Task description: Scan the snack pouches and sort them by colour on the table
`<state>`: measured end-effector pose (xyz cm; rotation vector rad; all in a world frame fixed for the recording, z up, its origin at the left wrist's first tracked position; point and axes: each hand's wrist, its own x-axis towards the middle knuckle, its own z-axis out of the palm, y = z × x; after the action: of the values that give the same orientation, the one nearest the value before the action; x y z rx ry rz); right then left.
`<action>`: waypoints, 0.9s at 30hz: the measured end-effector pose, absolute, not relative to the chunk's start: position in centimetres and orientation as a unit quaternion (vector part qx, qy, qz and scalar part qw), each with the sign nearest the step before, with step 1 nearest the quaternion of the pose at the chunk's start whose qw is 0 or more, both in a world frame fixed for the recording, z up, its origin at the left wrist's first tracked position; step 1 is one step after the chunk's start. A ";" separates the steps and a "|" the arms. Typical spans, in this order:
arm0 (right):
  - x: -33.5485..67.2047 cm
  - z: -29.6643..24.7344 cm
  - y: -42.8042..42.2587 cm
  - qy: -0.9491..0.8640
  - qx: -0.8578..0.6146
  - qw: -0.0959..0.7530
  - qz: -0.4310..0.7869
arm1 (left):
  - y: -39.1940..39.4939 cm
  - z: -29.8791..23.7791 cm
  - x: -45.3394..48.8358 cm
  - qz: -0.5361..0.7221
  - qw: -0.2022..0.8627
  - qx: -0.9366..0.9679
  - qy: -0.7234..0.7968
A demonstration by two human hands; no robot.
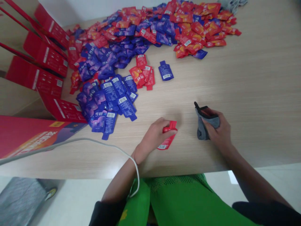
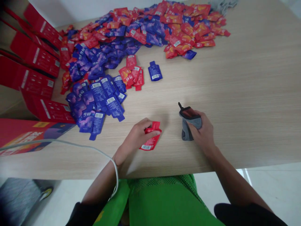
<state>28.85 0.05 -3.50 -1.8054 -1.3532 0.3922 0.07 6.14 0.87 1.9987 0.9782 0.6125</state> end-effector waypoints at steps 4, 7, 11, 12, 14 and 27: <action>28.9 -3.5 0.0 -0.533 -0.719 0.413 0.166 | 4.8 3.5 -1.5 0.292 0.376 0.820 0.319; 28.9 -3.5 -0.1 -0.537 -0.720 0.407 0.167 | 3.2 3.7 -2.8 0.250 0.299 0.875 0.288; 29.0 -3.6 0.0 -0.559 -0.718 0.387 0.148 | 0.5 0.8 -4.2 0.189 0.224 0.912 0.286; 29.1 -3.6 0.1 -0.575 -0.712 0.376 0.147 | -0.3 -0.1 -4.4 0.193 0.206 0.915 0.288; 29.3 -3.4 0.5 -0.620 -0.689 0.344 0.153 | -1.8 -1.6 -4.7 0.202 0.173 0.919 0.293; 19.1 0.4 0.6 -0.844 -0.447 0.268 0.122 | -3.8 -3.3 -5.4 0.247 0.150 0.918 0.271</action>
<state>19.14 0.61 0.41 -1.2068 -2.2778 0.3298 -5.39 -3.85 -3.32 2.6382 0.7788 0.7094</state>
